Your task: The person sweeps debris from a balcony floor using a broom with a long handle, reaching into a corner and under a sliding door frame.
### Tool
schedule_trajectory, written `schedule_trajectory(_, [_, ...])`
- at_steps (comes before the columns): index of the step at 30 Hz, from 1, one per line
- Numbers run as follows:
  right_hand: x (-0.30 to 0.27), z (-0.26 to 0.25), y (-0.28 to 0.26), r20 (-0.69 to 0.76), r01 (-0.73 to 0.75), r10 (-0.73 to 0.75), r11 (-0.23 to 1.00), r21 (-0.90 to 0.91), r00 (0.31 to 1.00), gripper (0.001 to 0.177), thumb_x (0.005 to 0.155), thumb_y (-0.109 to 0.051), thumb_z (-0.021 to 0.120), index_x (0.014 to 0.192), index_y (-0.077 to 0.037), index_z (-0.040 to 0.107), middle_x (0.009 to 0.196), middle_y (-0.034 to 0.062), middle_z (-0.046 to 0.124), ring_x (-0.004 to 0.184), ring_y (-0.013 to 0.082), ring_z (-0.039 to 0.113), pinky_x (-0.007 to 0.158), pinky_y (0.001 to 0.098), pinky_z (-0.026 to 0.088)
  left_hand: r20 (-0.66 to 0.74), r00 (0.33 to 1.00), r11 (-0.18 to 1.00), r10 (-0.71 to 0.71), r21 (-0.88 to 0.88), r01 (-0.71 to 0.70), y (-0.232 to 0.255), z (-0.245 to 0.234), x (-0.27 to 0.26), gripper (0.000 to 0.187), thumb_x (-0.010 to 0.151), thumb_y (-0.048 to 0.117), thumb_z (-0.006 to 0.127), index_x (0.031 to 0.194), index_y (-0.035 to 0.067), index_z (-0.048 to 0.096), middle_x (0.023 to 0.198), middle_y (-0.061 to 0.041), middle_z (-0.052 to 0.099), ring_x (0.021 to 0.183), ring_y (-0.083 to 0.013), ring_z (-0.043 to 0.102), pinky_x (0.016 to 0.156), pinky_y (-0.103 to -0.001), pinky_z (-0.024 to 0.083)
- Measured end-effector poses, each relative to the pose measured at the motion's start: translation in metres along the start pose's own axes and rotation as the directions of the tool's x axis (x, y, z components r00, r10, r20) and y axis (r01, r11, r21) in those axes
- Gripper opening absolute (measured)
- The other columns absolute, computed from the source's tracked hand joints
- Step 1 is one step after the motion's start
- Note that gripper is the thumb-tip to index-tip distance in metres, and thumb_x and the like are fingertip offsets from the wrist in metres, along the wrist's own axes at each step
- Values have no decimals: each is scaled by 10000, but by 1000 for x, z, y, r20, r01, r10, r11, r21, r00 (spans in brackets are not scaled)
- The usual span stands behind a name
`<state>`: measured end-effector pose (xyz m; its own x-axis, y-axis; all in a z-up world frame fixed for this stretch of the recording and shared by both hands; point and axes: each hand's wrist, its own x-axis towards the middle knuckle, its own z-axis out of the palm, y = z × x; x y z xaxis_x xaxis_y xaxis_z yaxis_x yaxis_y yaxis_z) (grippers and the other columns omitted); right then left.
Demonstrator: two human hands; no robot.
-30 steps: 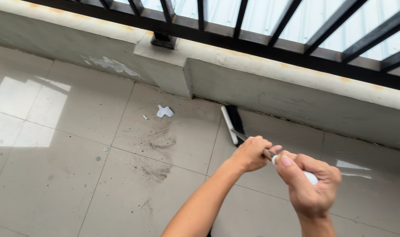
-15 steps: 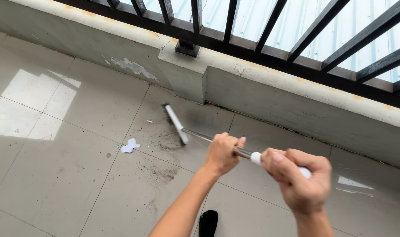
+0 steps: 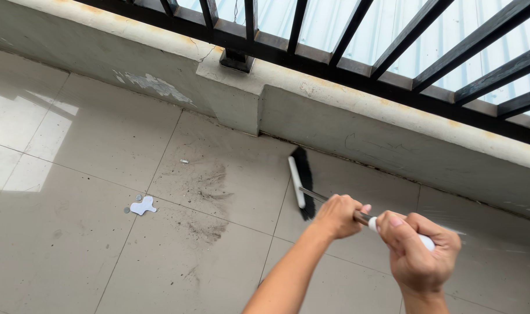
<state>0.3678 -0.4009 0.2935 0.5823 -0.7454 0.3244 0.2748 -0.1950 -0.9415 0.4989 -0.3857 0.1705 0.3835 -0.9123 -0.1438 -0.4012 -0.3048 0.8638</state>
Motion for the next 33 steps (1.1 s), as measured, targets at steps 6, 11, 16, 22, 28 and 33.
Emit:
schedule_trajectory(6, [4, 80, 40, 119, -126, 101, 966, 224, 988, 408, 900, 72, 523, 577, -57, 309, 568, 12, 353, 569, 138, 333, 554, 346, 284, -178, 981, 972, -81, 204, 117, -79, -91, -24, 417, 964, 388, 627, 727, 55, 707, 850, -204, 676, 813, -420, 644, 736, -519, 527])
schedule_trajectory(11, [-4, 119, 47, 202, -196, 137, 931, 308, 970, 367, 872, 85, 505, 574, -50, 338, 560, 36, 425, 593, 166, 400, 723, 377, 455, -405, 914, 923, 28, 362, 132, -114, -138, -55, 402, 939, 331, 635, 651, 59, 700, 744, -161, 638, 805, -363, 585, 739, -469, 506])
schedule_trajectory(16, [-29, 55, 2, 153, -85, 48, 965, 246, 987, 382, 889, 69, 510, 549, -45, 378, 546, 47, 429, 568, 165, 398, 863, 424, 519, -269, 936, 887, 226, 453, -84, -67, -97, -60, 428, 990, 287, 596, 631, 56, 628, 691, -117, 654, 781, -324, 579, 786, -438, 463])
schedule_trajectory(22, [-84, -62, -80, 104, 67, -58, 994, -87, 993, 388, 949, 77, 538, 579, 6, 446, 590, 47, 437, 581, 165, 454, 715, 388, 476, -157, 933, 938, 325, 178, -297, 47, 49, -67, 412, 993, 292, 639, 672, 34, 646, 747, -146, 673, 831, -340, 596, 802, -469, 488])
schedule_trajectory(28, [-174, -148, -103, -99, -18, -27, 905, -426, 995, 413, 975, 71, 563, 582, 33, 440, 542, 77, 455, 621, 164, 475, 684, 361, 471, 41, 934, 931, 355, -109, -350, 97, 208, -99, 35, 767, 60, 662, 776, 36, 684, 817, -163, 679, 847, -354, 645, 739, -457, 540])
schedule_trajectory(33, [-245, -176, -49, -213, -105, 42, 950, -295, 976, 449, 980, 91, 543, 562, 18, 396, 565, 68, 428, 587, 147, 425, 737, 367, 481, 288, 947, 987, 144, -106, -118, 54, 280, -146, 111, 849, 56, 621, 775, -18, 659, 779, -205, 667, 748, -391, 642, 665, -479, 527])
